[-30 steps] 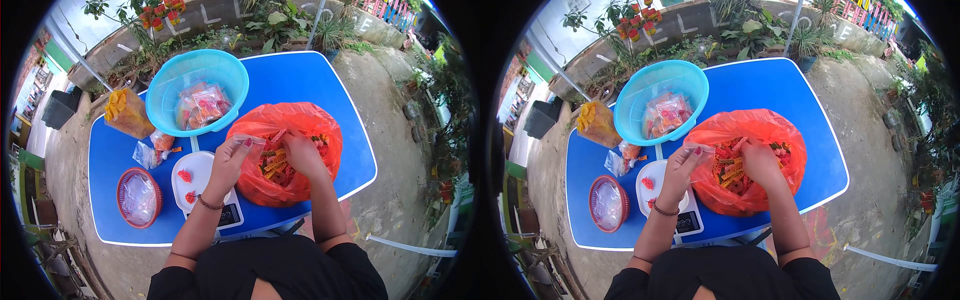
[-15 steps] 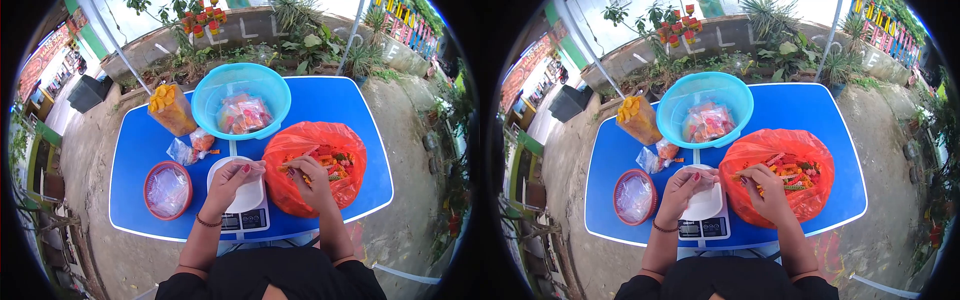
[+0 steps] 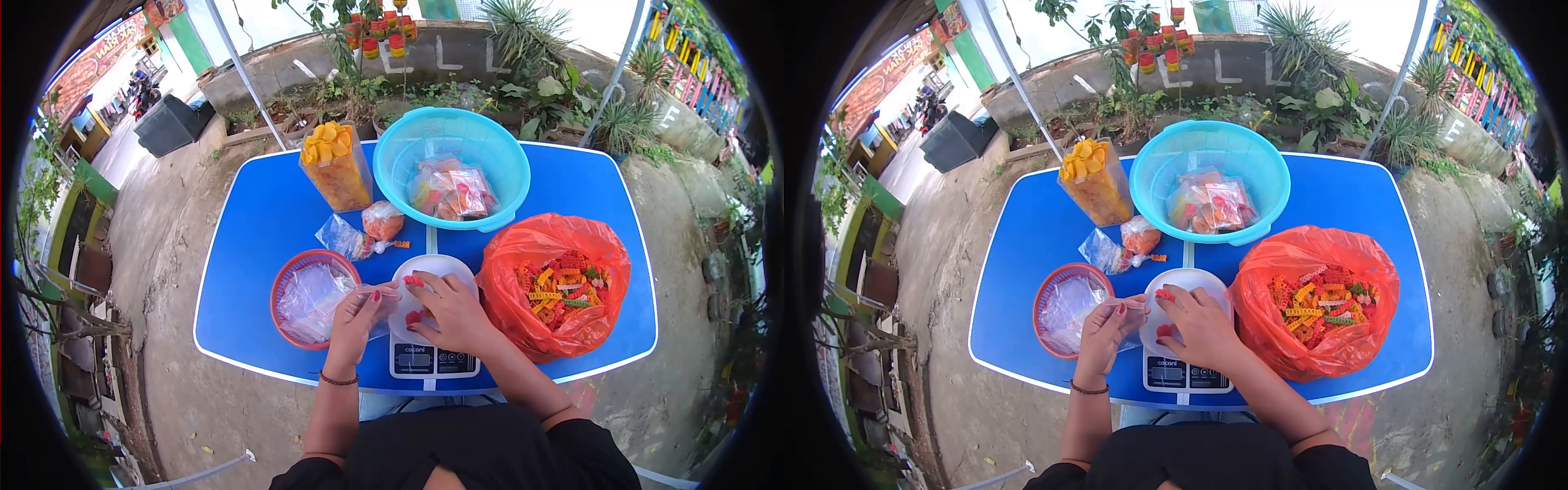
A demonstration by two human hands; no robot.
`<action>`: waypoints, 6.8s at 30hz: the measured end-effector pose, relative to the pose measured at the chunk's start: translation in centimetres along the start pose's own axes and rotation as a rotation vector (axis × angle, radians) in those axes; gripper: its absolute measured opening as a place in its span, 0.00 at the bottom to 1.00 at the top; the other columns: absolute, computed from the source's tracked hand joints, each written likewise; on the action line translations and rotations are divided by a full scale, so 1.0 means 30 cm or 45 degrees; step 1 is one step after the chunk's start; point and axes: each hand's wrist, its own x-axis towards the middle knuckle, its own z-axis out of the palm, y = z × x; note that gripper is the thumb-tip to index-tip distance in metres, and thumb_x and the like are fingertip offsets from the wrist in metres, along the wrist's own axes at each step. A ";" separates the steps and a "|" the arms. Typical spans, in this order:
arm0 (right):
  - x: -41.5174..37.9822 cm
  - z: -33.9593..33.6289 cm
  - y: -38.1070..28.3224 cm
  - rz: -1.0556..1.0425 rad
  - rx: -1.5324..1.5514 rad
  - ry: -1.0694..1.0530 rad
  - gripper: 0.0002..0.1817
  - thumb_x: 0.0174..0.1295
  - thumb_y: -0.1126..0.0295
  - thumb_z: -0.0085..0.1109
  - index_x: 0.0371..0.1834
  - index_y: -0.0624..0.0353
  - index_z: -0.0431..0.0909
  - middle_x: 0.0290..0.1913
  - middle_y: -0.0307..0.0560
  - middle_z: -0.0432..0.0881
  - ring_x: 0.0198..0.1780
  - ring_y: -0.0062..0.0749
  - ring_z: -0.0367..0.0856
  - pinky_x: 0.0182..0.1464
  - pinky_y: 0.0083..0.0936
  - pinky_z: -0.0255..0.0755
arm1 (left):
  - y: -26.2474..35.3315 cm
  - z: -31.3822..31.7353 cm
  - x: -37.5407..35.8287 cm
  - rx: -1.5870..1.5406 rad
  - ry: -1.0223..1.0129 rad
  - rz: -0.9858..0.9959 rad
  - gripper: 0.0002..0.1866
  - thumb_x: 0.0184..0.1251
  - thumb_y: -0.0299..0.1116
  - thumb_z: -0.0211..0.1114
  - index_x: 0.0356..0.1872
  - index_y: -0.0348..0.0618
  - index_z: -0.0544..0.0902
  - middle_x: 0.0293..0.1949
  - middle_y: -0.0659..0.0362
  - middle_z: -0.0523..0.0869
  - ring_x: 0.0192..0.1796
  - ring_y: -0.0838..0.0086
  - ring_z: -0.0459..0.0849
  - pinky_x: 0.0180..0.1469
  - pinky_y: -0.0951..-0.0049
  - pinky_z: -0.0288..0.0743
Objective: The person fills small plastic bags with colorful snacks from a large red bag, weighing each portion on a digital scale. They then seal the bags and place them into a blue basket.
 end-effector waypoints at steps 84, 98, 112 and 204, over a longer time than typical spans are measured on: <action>-0.288 -0.598 0.530 0.804 0.742 -0.355 0.19 0.62 0.87 0.46 0.52 0.67 0.82 0.46 0.47 0.86 0.52 0.29 0.83 0.57 0.27 0.76 | -0.103 0.602 0.305 0.392 -0.759 0.085 0.11 0.80 0.25 0.52 0.50 0.36 0.83 0.57 0.50 0.86 0.67 0.65 0.79 0.71 0.64 0.68; -0.291 -0.390 0.523 0.802 -0.326 -0.032 0.18 0.58 0.75 0.60 0.53 0.67 0.79 0.56 0.65 0.77 0.54 0.58 0.82 0.53 0.47 0.79 | -0.156 0.610 0.251 0.513 -0.699 0.198 0.10 0.79 0.23 0.53 0.51 0.37 0.82 0.54 0.51 0.87 0.62 0.65 0.84 0.71 0.63 0.70; -0.253 -0.431 0.405 0.670 -0.819 0.104 0.11 0.57 0.77 0.62 0.43 0.58 0.83 0.37 0.52 0.85 0.44 0.47 0.83 0.46 0.39 0.76 | -0.134 0.584 0.091 0.501 -0.660 0.448 0.09 0.76 0.24 0.58 0.50 0.38 0.84 0.50 0.54 0.90 0.55 0.69 0.88 0.60 0.68 0.79; -0.060 0.040 -0.014 0.103 -0.179 0.106 0.16 0.56 0.78 0.64 0.48 0.53 0.85 0.49 0.48 0.79 0.47 0.46 0.74 0.52 0.39 0.72 | -0.100 0.079 -0.100 -0.405 0.215 -0.063 0.17 0.81 0.36 0.55 0.57 0.32 0.80 0.51 0.48 0.88 0.48 0.64 0.90 0.51 0.69 0.86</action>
